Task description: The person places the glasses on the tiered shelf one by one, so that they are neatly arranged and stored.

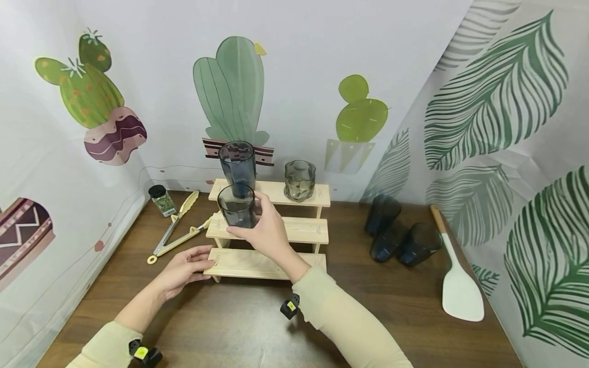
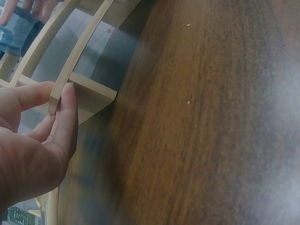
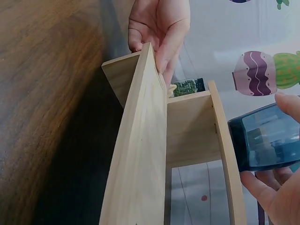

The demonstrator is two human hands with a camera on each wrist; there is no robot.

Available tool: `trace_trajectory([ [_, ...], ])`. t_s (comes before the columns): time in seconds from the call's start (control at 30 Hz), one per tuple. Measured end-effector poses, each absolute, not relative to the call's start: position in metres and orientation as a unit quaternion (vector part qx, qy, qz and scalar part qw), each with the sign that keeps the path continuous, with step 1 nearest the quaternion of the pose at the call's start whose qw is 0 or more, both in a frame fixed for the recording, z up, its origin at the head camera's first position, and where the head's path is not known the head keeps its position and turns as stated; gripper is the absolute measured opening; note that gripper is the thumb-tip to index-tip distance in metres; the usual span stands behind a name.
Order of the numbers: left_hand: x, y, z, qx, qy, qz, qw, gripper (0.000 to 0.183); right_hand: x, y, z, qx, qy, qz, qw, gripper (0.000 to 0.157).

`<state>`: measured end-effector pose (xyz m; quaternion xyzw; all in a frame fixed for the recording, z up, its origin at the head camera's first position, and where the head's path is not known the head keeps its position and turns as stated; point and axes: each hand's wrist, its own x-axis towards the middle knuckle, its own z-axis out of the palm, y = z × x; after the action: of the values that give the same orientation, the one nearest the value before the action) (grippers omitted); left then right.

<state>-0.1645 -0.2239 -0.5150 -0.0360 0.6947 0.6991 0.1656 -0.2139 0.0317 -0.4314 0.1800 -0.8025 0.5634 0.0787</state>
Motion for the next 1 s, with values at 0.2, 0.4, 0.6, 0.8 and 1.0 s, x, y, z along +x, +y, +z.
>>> trace_trajectory([
  [0.2,-0.165,-0.223,-0.515,-0.036,0.695,0.699,0.167,0.063,-0.214,0.03,-0.43,0.18,-0.807,0.559,0.072,0.094],
  [0.4,-0.165,-0.223,-0.515,-0.036,0.694,0.699,0.168,0.063,-0.213,0.034,-0.429,0.187,-0.8,0.566,0.062,0.097],
  [0.6,-0.165,-0.223,-0.516,-0.036,0.693,0.7,0.169,0.064,-0.207,0.044,-0.427,0.19,-0.789,0.581,0.058,0.097],
  [0.8,-0.165,-0.225,-0.516,-0.041,0.692,0.701,0.169,0.063,-0.198,0.065,-0.424,0.196,-0.787,0.582,0.067,0.095],
  [1.0,-0.165,-0.225,-0.516,-0.039,0.691,0.702,0.168,0.063,-0.187,0.095,-0.42,0.194,-0.802,0.553,0.112,0.089],
])
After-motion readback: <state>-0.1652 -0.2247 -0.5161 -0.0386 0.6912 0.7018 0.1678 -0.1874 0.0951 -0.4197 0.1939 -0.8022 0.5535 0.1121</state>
